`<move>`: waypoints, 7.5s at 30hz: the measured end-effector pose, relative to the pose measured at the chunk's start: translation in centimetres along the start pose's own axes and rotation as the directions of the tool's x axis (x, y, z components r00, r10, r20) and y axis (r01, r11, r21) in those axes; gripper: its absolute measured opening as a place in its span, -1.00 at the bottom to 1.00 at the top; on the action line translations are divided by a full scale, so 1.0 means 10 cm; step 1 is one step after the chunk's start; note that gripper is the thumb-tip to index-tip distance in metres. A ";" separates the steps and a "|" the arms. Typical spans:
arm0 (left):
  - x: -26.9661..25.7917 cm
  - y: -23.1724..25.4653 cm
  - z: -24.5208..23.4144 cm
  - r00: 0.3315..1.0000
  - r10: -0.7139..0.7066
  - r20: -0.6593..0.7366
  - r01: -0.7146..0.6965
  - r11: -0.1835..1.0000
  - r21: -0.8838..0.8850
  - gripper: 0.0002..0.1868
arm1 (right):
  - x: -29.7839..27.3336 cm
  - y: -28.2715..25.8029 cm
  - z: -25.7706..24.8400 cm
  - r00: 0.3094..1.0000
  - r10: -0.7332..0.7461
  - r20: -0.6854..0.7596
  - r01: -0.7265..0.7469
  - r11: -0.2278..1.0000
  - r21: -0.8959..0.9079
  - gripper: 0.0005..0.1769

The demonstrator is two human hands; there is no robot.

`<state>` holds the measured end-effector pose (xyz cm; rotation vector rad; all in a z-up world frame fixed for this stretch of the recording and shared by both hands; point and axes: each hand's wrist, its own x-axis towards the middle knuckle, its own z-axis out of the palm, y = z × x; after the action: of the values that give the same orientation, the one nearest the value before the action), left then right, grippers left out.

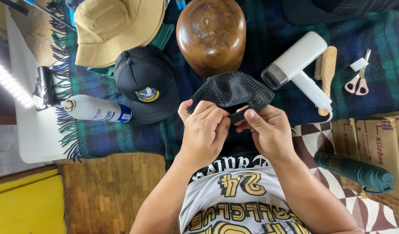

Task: Cleaning and shaping baseball caps using a brush, a hair dryer, and a wooden mold.

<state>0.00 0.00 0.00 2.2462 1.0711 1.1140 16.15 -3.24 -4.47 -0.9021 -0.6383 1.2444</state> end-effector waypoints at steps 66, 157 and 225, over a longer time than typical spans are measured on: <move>0.73 -1.49 -0.26 0.905 -0.409 -0.114 0.352 0.873 -0.338 -0.26 | 1.09 -0.11 0.25 0.551 -0.581 0.599 0.770 0.076 -0.634 -0.73; 0.57 -1.98 0.79 0.869 -0.084 -0.488 0.019 0.991 -0.135 0.72 | 2.08 0.65 -0.45 0.827 -0.345 0.443 0.560 0.562 -0.608 0.78; -0.49 -1.68 1.02 0.840 -0.514 -0.171 0.215 0.606 -0.766 -0.23 | 1.08 -0.31 -1.45 0.833 -0.550 0.060 0.395 0.514 -0.762 -0.50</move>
<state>-1.34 6.34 -19.18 1.1301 0.9333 1.4753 32.16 3.76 -10.05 -1.3883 -1.2027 0.3245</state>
